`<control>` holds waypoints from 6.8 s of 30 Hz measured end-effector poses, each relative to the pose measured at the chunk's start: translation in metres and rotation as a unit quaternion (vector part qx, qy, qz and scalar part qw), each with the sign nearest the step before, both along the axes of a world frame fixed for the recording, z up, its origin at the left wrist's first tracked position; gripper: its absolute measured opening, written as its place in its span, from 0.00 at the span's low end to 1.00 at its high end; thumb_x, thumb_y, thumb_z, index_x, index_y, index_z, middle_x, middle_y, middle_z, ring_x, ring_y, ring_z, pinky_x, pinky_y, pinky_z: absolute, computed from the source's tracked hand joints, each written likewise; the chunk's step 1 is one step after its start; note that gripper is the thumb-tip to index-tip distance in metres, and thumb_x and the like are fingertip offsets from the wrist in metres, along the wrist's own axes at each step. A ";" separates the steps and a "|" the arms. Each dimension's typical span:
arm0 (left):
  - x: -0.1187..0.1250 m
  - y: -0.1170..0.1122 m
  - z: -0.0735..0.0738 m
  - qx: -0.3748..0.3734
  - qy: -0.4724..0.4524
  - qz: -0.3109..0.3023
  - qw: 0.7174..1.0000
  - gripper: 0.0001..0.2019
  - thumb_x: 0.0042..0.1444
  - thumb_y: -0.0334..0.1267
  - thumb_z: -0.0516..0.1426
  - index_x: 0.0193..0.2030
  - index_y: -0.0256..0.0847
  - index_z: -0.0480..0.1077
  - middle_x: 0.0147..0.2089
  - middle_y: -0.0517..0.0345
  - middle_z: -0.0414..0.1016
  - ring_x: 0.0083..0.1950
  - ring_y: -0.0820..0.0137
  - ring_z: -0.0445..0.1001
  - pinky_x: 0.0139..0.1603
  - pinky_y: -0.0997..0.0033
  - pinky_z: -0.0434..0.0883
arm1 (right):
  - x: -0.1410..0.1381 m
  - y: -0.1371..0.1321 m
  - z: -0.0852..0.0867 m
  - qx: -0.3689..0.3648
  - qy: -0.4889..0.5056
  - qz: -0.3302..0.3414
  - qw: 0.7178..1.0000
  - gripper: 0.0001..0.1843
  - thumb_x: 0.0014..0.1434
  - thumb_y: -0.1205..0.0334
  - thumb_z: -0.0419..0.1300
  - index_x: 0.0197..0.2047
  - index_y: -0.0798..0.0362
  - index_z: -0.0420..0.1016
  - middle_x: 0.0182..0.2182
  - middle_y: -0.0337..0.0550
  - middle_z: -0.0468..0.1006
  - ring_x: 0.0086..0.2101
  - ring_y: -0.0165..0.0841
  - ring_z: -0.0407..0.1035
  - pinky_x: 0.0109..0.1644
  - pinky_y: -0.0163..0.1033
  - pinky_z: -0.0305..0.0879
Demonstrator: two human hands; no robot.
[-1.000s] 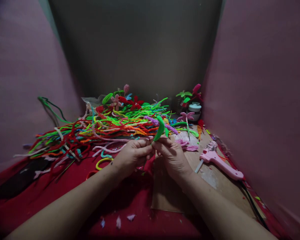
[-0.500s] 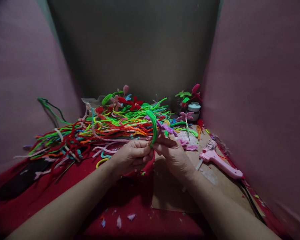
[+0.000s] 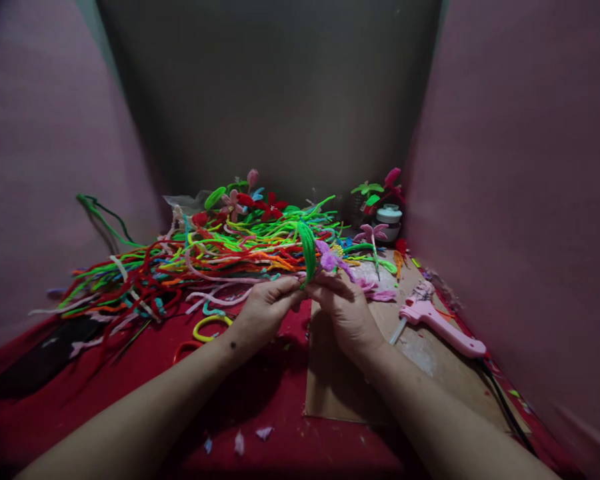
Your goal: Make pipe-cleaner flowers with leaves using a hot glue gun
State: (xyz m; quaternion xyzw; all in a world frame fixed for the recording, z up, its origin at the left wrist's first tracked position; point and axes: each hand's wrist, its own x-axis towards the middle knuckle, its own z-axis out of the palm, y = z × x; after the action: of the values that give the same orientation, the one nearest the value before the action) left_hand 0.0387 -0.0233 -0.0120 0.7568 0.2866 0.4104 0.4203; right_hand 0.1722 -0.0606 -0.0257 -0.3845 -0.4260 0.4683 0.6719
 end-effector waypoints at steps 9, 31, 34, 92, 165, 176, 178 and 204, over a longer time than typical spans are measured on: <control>-0.006 0.002 0.009 -0.235 -0.026 -0.107 0.966 0.14 0.50 0.42 0.58 0.20 0.36 0.63 0.15 0.68 0.53 0.16 0.82 0.48 0.17 0.79 0.45 | 0.005 0.003 -0.001 -0.012 0.037 0.110 0.993 0.10 0.45 0.64 0.66 0.34 0.51 0.79 0.28 0.39 0.78 0.25 0.29 0.65 0.31 0.37 0.60; -0.006 0.002 0.005 -0.353 -0.059 -0.212 0.909 0.13 0.50 0.45 0.58 0.27 0.35 0.68 0.18 0.68 0.59 0.13 0.84 0.45 0.14 0.79 0.43 | 0.010 0.003 0.003 -0.030 0.056 0.155 0.986 0.09 0.43 0.64 0.67 0.32 0.51 0.80 0.26 0.40 0.79 0.28 0.32 0.70 0.35 0.38 0.64; -0.004 -0.001 0.006 -0.160 0.001 -0.085 0.983 0.13 0.52 0.41 0.56 0.22 0.36 0.66 0.19 0.65 0.60 0.19 0.81 0.55 0.20 0.79 0.54 | 0.007 0.005 -0.002 -0.017 0.055 0.092 0.994 0.07 0.44 0.65 0.66 0.31 0.50 0.80 0.28 0.38 0.79 0.30 0.33 0.70 0.37 0.38 0.63; -0.002 0.001 0.003 -0.379 -0.133 -0.127 0.907 0.09 0.50 0.40 0.59 0.30 0.37 0.65 0.17 0.69 0.60 0.12 0.85 0.45 0.13 0.81 0.43 | 0.004 0.003 -0.001 -0.013 0.043 0.169 0.985 0.11 0.50 0.61 0.63 0.39 0.50 0.78 0.33 0.40 0.77 0.32 0.31 0.67 0.39 0.38 0.61; 0.001 0.000 -0.004 0.003 -0.003 0.010 1.000 0.09 0.54 0.35 0.53 0.24 0.37 0.67 0.24 0.63 0.64 0.27 0.77 0.61 0.30 0.78 0.61 | 0.005 0.005 -0.004 -0.016 -0.041 0.069 0.997 0.12 0.49 0.57 0.65 0.37 0.51 0.80 0.29 0.40 0.77 0.25 0.29 0.65 0.30 0.36 0.62; -0.001 -0.002 0.006 -0.259 -0.076 -0.082 0.960 0.12 0.50 0.41 0.59 0.22 0.35 0.65 0.17 0.66 0.61 0.16 0.84 0.51 0.16 0.80 0.46 | 0.010 0.007 -0.007 -0.006 -0.001 0.115 0.993 0.10 0.49 0.62 0.65 0.36 0.53 0.80 0.26 0.40 0.76 0.28 0.30 0.66 0.37 0.38 0.61; -0.002 0.000 0.005 -0.292 -0.081 -0.118 0.946 0.13 0.49 0.42 0.59 0.22 0.35 0.64 0.17 0.67 0.61 0.15 0.84 0.50 0.15 0.80 0.45 | 0.010 0.007 -0.006 -0.010 0.020 0.129 0.991 0.10 0.48 0.63 0.66 0.36 0.53 0.80 0.28 0.40 0.77 0.29 0.31 0.68 0.38 0.40 0.62; -0.006 0.000 -0.011 0.269 0.167 0.101 0.943 0.10 0.60 0.33 0.47 0.38 0.40 0.69 0.31 0.55 0.74 0.31 0.72 0.70 0.35 0.74 0.65 | 0.006 0.000 -0.004 -0.001 -0.139 0.021 0.990 0.09 0.53 0.59 0.60 0.36 0.49 0.80 0.29 0.39 0.77 0.34 0.36 0.69 0.43 0.42 0.61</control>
State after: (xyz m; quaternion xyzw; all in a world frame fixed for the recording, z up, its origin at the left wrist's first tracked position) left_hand 0.0330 -0.0236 -0.0232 0.8666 0.3065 0.3799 0.1032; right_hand 0.1784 -0.0609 -0.0301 -0.4372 -0.5229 0.4246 0.5960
